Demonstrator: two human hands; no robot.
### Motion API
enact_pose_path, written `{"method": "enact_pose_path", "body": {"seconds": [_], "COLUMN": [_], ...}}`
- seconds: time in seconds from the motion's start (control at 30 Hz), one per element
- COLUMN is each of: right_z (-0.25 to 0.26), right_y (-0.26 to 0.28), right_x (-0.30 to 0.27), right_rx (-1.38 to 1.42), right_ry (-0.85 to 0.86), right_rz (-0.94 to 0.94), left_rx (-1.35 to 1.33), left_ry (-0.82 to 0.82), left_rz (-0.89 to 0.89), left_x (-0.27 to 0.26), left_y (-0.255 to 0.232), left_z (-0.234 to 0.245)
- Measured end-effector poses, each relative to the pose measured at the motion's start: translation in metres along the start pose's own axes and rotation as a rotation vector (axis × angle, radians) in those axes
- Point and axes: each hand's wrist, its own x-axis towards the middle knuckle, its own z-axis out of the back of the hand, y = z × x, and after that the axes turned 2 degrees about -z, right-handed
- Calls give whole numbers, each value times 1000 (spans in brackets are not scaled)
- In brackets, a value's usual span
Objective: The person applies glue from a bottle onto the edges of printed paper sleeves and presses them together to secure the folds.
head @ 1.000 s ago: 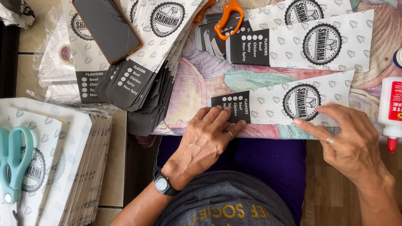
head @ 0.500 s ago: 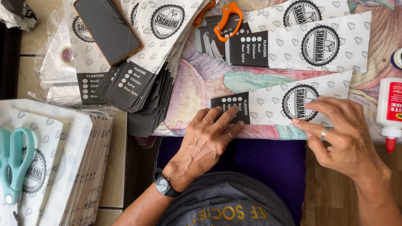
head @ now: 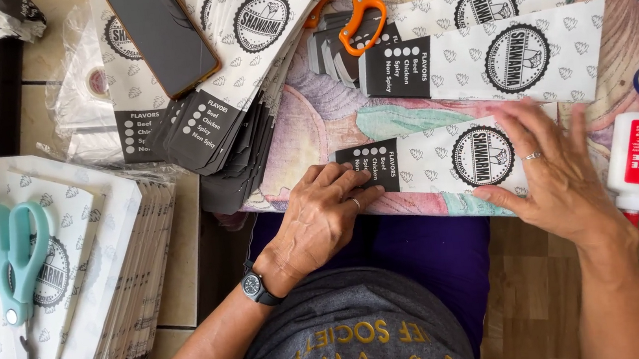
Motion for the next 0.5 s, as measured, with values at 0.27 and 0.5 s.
{"method": "enact_pose_path", "body": {"seconds": [0.27,0.5], "right_z": [-8,-10], "right_y": [-5,-3], "right_x": [-7,-7], "right_rx": [-110,-98], "right_ry": [34,53], "right_rz": [4,-18], "left_rx": [47,227], "left_ry": [-154,-45], "left_rz": [82,337], "left_x": [41,96], "left_y": [-29,-58], "left_z": [-19,-117]}}
